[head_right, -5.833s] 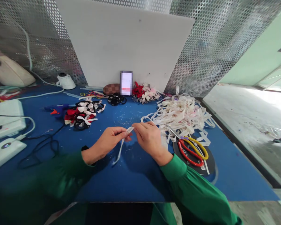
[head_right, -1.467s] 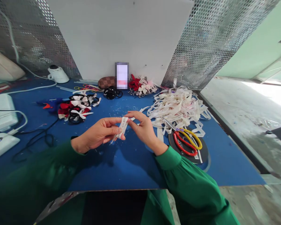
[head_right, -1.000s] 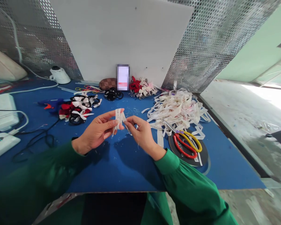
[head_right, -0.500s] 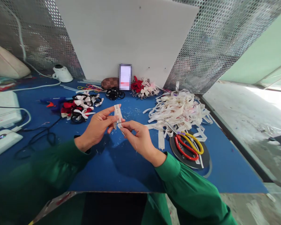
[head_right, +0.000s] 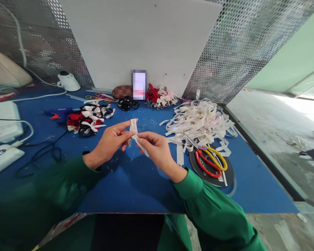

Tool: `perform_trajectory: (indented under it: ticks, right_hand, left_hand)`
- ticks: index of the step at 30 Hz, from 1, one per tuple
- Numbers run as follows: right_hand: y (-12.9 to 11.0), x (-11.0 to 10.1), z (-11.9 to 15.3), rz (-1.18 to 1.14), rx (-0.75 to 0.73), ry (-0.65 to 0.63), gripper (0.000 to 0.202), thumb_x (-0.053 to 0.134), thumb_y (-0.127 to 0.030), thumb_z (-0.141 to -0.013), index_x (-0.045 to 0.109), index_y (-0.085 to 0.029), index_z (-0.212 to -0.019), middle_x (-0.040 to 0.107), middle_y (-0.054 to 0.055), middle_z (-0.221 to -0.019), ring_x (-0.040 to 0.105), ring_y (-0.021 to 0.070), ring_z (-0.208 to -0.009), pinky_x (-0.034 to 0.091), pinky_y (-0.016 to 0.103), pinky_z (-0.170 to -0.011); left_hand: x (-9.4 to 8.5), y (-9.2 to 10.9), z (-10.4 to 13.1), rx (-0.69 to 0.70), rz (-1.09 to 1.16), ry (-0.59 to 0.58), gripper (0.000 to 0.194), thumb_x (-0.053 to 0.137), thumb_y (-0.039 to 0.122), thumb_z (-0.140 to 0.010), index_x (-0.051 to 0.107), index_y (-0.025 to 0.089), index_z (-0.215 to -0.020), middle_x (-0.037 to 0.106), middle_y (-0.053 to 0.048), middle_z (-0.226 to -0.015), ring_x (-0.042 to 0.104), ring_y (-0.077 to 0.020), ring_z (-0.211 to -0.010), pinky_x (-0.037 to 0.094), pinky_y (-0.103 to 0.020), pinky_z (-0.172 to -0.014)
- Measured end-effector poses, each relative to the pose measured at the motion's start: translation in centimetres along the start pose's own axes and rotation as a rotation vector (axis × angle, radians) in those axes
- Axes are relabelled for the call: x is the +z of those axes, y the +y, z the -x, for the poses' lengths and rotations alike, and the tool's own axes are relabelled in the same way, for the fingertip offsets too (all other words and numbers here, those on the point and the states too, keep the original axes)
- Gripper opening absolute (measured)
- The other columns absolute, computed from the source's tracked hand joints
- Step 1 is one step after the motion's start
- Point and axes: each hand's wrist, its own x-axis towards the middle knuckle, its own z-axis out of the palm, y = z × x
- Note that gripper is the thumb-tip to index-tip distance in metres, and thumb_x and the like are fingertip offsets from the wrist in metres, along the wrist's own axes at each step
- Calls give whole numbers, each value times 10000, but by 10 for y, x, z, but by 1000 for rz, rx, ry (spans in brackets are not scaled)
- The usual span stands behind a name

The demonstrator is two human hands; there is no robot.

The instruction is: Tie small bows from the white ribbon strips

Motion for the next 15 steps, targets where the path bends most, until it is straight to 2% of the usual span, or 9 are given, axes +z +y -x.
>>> perform_trajectory:
  ticks: [9,15]
  right_hand:
    - [4,-4,-5,-205,93,-28,178,784,-315,-763,795,-187,-886,700,4,-681,561,102,-554,434,261,-571]
    - [4,-4,-6,-164,66,-52,201,775,-324,-766,791,-185,-909,691,2,-691,564,103,-570,443,258,-567]
  left_hand:
    - [1,3,3,5,-105,-28,540,550,242,-889,559,94,-1408,541,73,-463,463,-80,-376,375,-207,-448]
    - [1,2,4,45,-234,-25,561,636,264,-848,583,103,-1383,559,66,-503,470,-82,-386,374,-199,-425]
